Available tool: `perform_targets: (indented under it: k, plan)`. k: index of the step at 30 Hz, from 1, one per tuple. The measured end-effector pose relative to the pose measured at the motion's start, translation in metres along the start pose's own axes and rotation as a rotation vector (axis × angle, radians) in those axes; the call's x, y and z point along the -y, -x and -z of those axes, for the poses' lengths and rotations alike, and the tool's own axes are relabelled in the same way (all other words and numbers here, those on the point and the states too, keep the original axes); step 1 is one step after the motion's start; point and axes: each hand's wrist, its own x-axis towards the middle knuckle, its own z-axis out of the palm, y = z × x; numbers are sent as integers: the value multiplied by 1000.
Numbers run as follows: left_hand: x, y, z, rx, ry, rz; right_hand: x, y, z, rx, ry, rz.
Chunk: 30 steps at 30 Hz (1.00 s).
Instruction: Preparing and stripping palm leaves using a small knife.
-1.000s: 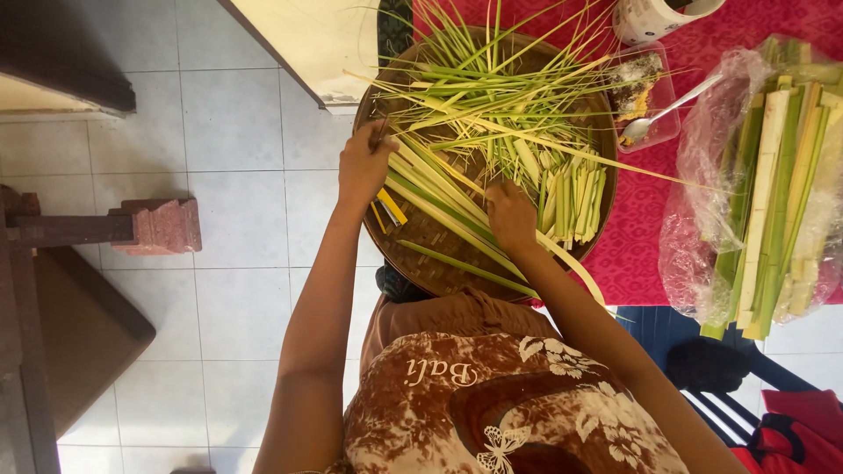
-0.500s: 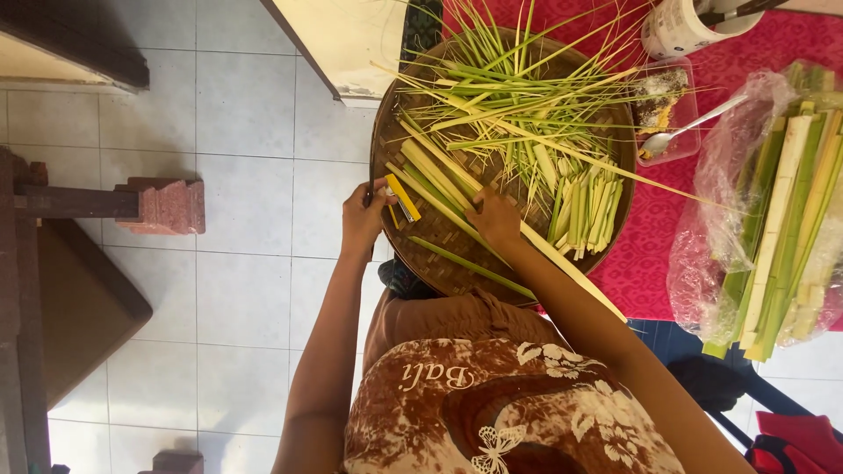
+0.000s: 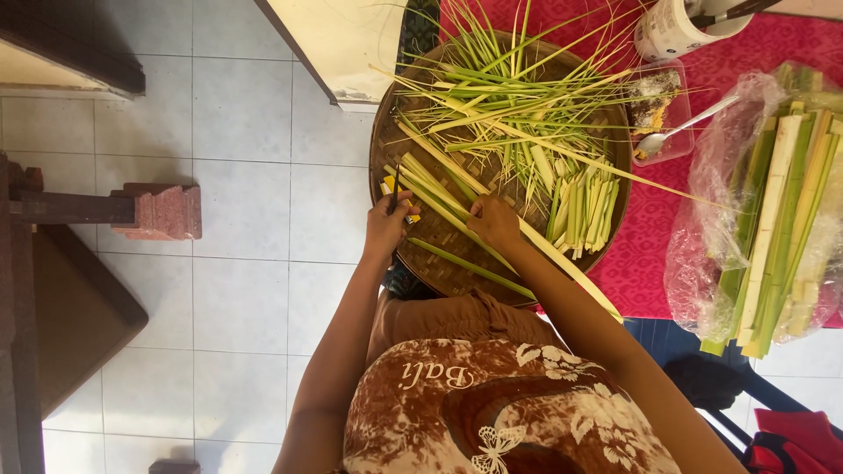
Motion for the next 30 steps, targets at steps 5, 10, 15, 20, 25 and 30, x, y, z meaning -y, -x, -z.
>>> perform_targets:
  k: [5, 10, 15, 20, 25, 30]
  plan:
    - [-4, 9, -2, -10, -10, 42, -9, -5, -2, 1, -46, -1]
    - [18, -4, -7, -6, 33, 37, -5, -10, 12, 24, -150, -39]
    - [10, -1, -15, 17, 43, 62, 12, -8, 20, 47, 63, -13]
    - [13, -5, -4, -12, 105, 63, 5, -5, -8, -165, 284, 253]
    - [6, 2, 7, -63, 102, 88, 17, -5, -16, -122, 417, 364]
    - [7, 2, 11, -81, 145, 107, 33, -3, -13, -47, 439, 186]
